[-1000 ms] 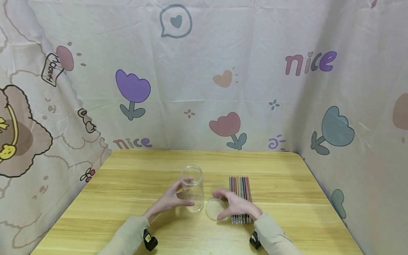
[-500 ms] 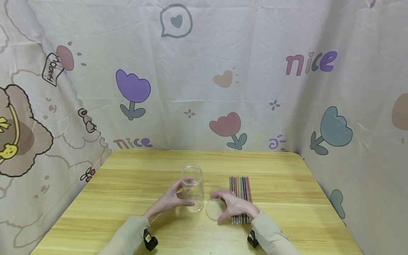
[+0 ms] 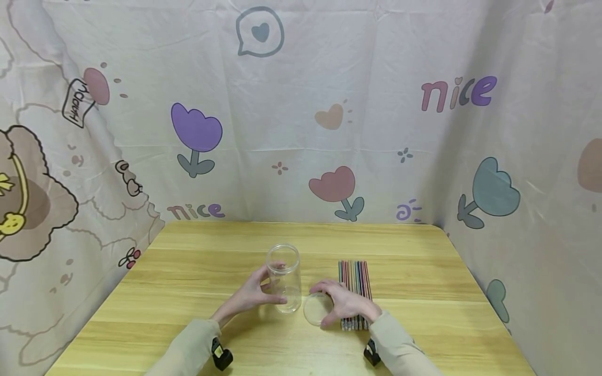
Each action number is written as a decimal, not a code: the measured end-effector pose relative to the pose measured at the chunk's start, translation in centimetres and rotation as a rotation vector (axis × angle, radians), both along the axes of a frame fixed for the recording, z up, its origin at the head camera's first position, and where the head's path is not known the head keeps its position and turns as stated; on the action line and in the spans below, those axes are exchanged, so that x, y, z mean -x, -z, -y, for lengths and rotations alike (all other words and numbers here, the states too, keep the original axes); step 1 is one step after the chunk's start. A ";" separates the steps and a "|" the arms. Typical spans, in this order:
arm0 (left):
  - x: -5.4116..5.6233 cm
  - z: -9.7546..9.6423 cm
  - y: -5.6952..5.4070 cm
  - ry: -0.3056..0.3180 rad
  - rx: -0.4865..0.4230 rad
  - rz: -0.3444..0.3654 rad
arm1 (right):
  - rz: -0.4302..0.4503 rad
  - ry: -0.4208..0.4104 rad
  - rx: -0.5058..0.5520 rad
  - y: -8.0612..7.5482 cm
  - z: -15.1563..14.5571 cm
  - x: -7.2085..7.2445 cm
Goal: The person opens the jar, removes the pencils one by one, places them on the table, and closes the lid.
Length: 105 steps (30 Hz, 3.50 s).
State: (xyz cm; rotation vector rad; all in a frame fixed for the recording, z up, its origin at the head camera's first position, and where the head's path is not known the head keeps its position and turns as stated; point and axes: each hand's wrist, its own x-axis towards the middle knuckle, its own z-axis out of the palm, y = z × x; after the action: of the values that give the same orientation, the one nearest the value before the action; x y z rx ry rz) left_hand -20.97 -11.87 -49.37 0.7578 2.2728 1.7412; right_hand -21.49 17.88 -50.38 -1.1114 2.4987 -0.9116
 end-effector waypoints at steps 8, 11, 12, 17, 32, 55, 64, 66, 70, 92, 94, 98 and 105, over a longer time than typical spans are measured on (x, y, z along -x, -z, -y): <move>-0.1 0.0 0.1 0.006 -0.006 -0.008 | 0.036 -0.013 0.072 0.1 -0.5 0.2; -0.1 0.0 0.1 0.010 -0.015 -0.009 | 0.049 -0.005 0.100 -0.2 -0.7 0.4; -0.1 0.0 0.1 0.011 -0.017 -0.006 | 0.052 0.000 0.110 -0.5 -0.8 0.4; 0.0 0.0 0.0 0.010 -0.019 0.005 | 0.016 0.036 0.172 -1.9 -0.9 0.5; -0.1 0.0 0.1 -0.007 0.010 -0.007 | -0.058 0.138 0.421 -6.9 -0.6 1.7; 0.0 -0.1 -0.1 0.004 -0.009 0.016 | -0.016 0.005 0.684 -10.5 2.9 1.4; -0.2 -0.2 -0.3 -0.002 -0.018 0.042 | -0.024 0.035 0.589 -10.4 4.6 1.0; -0.2 -0.2 -0.2 -0.004 -0.020 0.046 | -0.016 0.041 0.578 -10.4 4.8 0.9; -0.3 0.0 -0.1 0.000 -0.020 0.046 | -0.002 0.043 0.567 -10.4 5.3 1.0; -0.3 0.1 -0.2 0.005 -0.005 0.035 | -0.008 0.047 0.524 -10.4 6.6 1.3; -0.2 0.0 -0.2 0.009 -0.008 0.033 | -0.012 0.048 0.520 -10.4 6.6 1.3; -0.2 0.0 -0.1 0.009 -0.009 0.028 | -0.021 0.050 0.514 -10.3 6.7 1.3; -0.1 0.1 0.0 0.012 -0.006 0.015 | -0.028 0.050 0.497 -10.2 6.7 1.3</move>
State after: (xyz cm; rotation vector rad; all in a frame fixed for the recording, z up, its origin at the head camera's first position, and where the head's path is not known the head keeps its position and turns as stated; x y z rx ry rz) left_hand -20.85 -11.94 -49.38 0.7547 2.2496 1.7442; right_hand -22.83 11.13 -40.21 -1.2009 2.3917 -1.6012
